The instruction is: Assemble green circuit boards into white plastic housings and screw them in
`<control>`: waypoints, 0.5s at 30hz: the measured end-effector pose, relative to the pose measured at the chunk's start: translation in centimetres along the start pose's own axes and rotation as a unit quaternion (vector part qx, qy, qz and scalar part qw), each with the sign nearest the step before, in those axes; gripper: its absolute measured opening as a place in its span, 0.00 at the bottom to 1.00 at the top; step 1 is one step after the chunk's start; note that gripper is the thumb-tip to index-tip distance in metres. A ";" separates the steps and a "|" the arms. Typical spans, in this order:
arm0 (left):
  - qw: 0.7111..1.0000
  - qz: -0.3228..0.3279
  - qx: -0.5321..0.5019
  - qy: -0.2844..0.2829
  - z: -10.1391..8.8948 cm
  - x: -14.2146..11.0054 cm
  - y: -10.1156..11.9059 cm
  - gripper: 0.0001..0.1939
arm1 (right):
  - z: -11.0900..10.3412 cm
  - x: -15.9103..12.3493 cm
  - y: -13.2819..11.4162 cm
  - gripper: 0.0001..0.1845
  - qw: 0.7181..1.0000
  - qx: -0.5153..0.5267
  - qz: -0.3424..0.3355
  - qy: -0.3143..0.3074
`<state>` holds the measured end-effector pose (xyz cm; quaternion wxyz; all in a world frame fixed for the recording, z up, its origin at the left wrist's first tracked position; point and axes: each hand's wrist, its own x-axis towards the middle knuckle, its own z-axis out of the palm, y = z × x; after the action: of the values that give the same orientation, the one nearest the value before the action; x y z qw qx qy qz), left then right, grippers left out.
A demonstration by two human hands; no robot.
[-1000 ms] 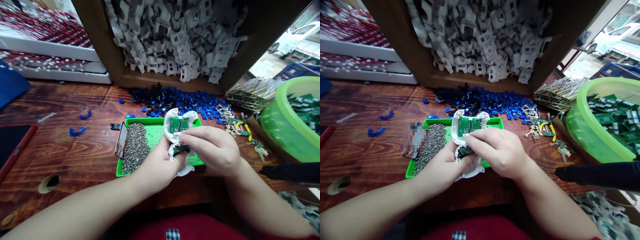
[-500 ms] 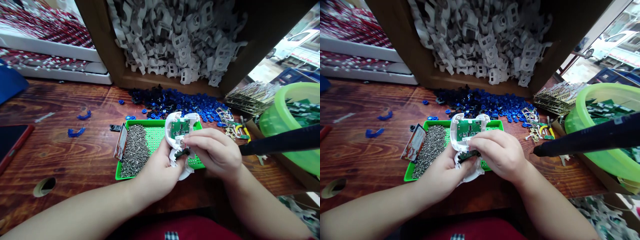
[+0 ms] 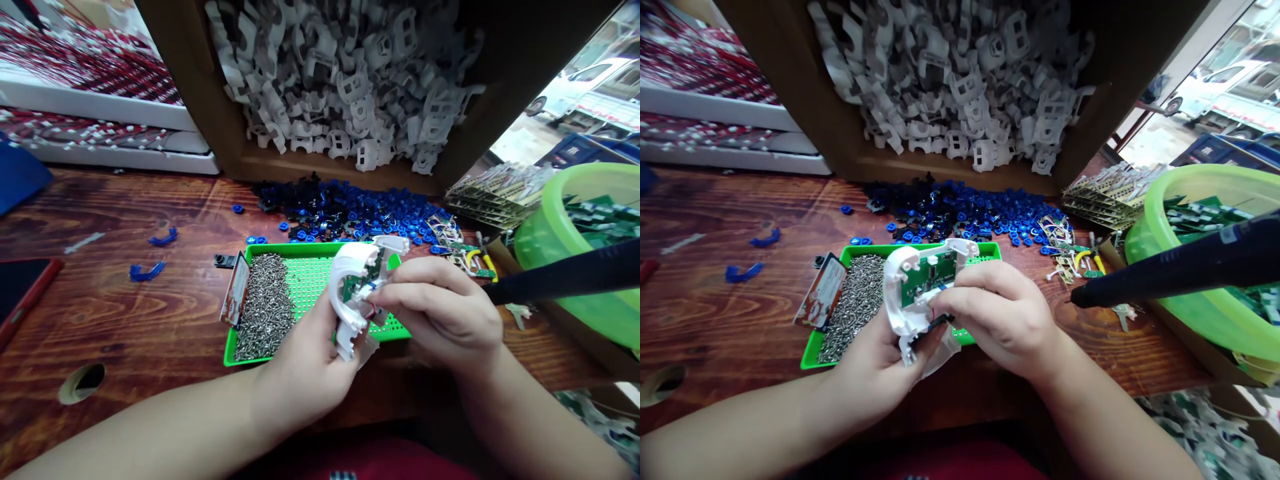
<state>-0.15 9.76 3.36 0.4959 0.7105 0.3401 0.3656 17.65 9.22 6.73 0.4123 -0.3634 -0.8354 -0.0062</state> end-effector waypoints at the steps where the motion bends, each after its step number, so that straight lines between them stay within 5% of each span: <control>1: 1.000 0.011 0.011 -0.003 -0.1 -0.1 -0.1 0.21 | -0.1 0.1 0.0 0.10 1.000 0.014 0.003 -0.004; 8: 0.991 0.033 0.106 -0.077 -0.8 -0.7 -0.8 0.17 | -0.6 0.4 0.0 0.08 0.997 0.077 0.008 -0.026; 15: 0.984 0.080 0.154 -0.050 -0.7 -0.4 -0.9 0.20 | -2.2 1.2 0.1 0.07 0.989 0.105 0.049 -0.096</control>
<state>-1.08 9.95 2.59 0.3666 0.8206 0.3091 0.3109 18.71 9.29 8.96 0.3659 -0.3573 -0.8484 0.1366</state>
